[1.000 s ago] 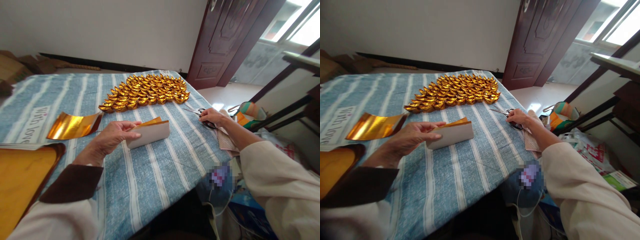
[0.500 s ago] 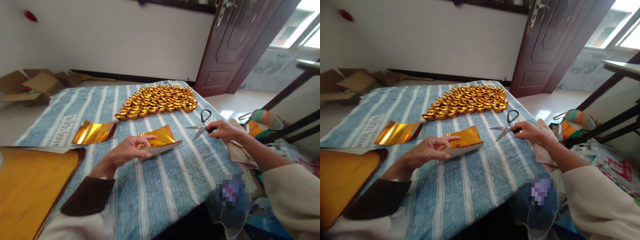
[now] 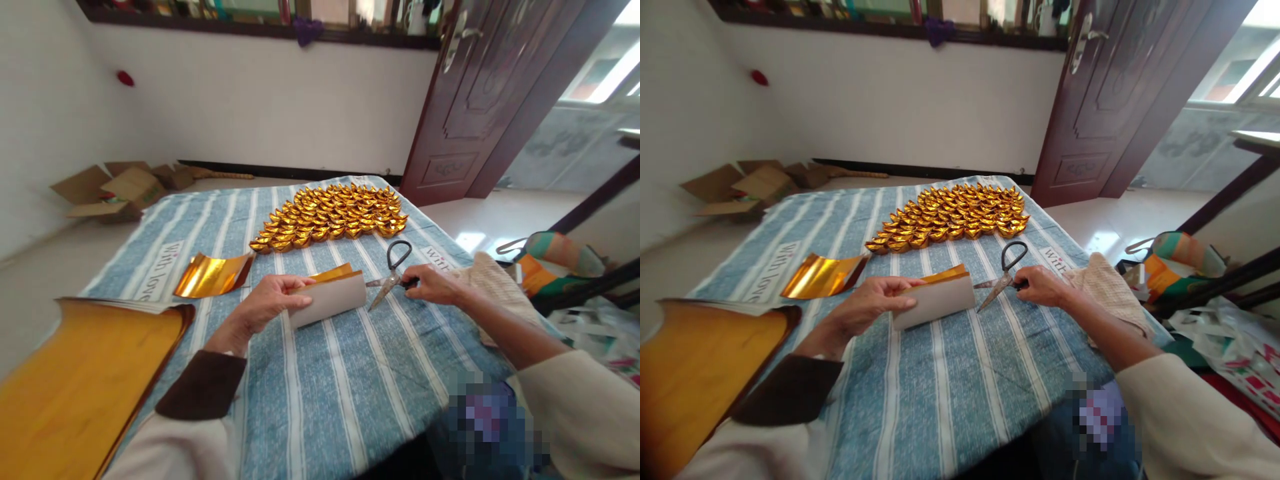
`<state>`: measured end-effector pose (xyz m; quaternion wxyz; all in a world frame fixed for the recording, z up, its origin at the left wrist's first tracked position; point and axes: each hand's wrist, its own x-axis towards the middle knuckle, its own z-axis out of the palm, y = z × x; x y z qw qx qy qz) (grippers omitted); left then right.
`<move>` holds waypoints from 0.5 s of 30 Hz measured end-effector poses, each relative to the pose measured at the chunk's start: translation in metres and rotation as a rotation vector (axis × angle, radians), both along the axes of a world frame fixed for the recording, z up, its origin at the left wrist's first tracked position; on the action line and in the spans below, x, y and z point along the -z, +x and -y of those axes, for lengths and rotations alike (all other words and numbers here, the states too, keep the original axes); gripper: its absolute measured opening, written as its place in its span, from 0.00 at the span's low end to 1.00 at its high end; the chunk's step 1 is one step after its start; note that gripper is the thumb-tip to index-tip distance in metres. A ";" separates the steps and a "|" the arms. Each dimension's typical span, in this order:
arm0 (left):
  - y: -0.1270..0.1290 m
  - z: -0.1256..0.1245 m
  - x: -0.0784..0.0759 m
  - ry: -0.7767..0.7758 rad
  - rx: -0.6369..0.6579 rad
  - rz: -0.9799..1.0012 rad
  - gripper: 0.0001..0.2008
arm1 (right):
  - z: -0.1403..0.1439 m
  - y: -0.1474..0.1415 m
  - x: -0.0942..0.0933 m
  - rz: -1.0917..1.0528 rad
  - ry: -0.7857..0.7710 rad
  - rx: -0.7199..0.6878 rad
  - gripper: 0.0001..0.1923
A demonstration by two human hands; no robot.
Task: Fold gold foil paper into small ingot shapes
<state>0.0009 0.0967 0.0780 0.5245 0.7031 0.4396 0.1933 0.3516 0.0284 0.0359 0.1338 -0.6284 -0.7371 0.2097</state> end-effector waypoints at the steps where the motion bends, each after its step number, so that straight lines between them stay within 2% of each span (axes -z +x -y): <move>1: 0.001 -0.001 0.003 0.019 -0.045 -0.023 0.08 | -0.002 -0.005 0.000 0.012 0.003 0.000 0.03; 4: 0.004 -0.008 0.016 0.131 -0.116 -0.150 0.13 | -0.003 -0.015 0.000 0.052 0.019 0.003 0.04; 6: 0.006 -0.013 0.026 0.290 -0.134 -0.268 0.14 | -0.003 -0.019 0.000 0.073 0.029 0.003 0.05; 9: 0.010 -0.012 0.038 0.679 -0.203 -0.423 0.16 | 0.000 -0.020 0.001 0.095 0.041 -0.002 0.06; 11: 0.014 -0.005 0.042 0.931 -0.232 -0.456 0.17 | 0.003 -0.021 0.002 0.106 0.050 -0.004 0.07; 13: 0.017 0.006 0.046 1.088 -0.160 -0.428 0.15 | 0.005 -0.021 0.005 0.116 0.061 -0.007 0.07; 15: 0.020 0.017 0.051 1.155 0.028 -0.376 0.14 | 0.008 -0.022 0.007 0.126 0.073 -0.009 0.07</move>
